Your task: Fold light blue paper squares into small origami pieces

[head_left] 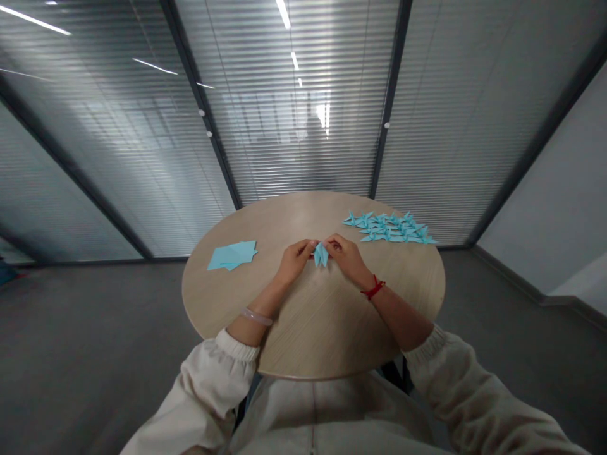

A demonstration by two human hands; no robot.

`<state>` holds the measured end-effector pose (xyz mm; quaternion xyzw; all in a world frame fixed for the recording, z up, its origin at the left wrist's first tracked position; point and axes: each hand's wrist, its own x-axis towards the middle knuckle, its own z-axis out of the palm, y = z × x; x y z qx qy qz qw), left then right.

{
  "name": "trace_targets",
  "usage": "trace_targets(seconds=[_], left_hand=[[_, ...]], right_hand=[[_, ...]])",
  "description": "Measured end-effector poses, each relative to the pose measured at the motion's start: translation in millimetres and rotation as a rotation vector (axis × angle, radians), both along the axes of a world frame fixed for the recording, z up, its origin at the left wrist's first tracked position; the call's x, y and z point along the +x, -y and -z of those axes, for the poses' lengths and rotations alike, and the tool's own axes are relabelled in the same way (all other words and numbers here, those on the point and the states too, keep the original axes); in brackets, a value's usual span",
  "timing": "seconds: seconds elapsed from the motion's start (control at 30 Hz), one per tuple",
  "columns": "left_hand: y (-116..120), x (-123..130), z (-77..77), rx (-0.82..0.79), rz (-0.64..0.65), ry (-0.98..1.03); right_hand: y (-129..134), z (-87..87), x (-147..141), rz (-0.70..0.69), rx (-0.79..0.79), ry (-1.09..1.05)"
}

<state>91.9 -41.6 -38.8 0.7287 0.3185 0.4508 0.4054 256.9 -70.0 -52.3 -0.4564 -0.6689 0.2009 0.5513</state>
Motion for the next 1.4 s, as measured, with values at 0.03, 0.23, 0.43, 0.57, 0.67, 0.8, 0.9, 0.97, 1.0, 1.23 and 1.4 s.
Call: trace_targets(seconds=[0.03,0.23,0.43,0.57,0.67,0.8,0.9,0.97,1.0,1.23,1.4], left_hand=[[0,1,-0.1,-0.054,0.024,0.025],[0,1,1.2,-0.287,0.135,0.119],[-3,-1,6.8,-0.334,0.094,0.191],[-5,-1,7.0,-0.294,0.064,0.196],[-5,0,6.4,-0.250,0.105,0.168],[-5,0,8.1,-0.244,0.169,0.136],[-6,-2,9.6,-0.249,0.149,0.144],[-6,-3,9.3,-0.260,0.117,0.150],[-5,-3,8.6,-0.268,0.103,0.149],[1,-4,2.4,-0.273,0.132,0.105],[-1,-2,0.7,-0.061,0.073,0.072]], right_hand=[[-1,1.4,0,0.003,-0.014,-0.018],[-4,6.2,3,0.026,-0.024,-0.027],[-7,9.5,5,-0.048,-0.069,-0.095],[-11,12.8,6,-0.120,-0.175,-0.217],[-12,13.7,5,-0.148,-0.214,-0.282],[-12,14.0,5,-0.176,-0.238,-0.357],[-13,14.5,6,-0.195,-0.269,-0.357],[-13,15.0,8,-0.157,-0.267,-0.295],[-14,15.2,8,-0.134,-0.261,-0.262],[-14,11.9,8,-0.193,-0.319,-0.365],[-9,5.7,8,-0.206,-0.368,-0.601]])
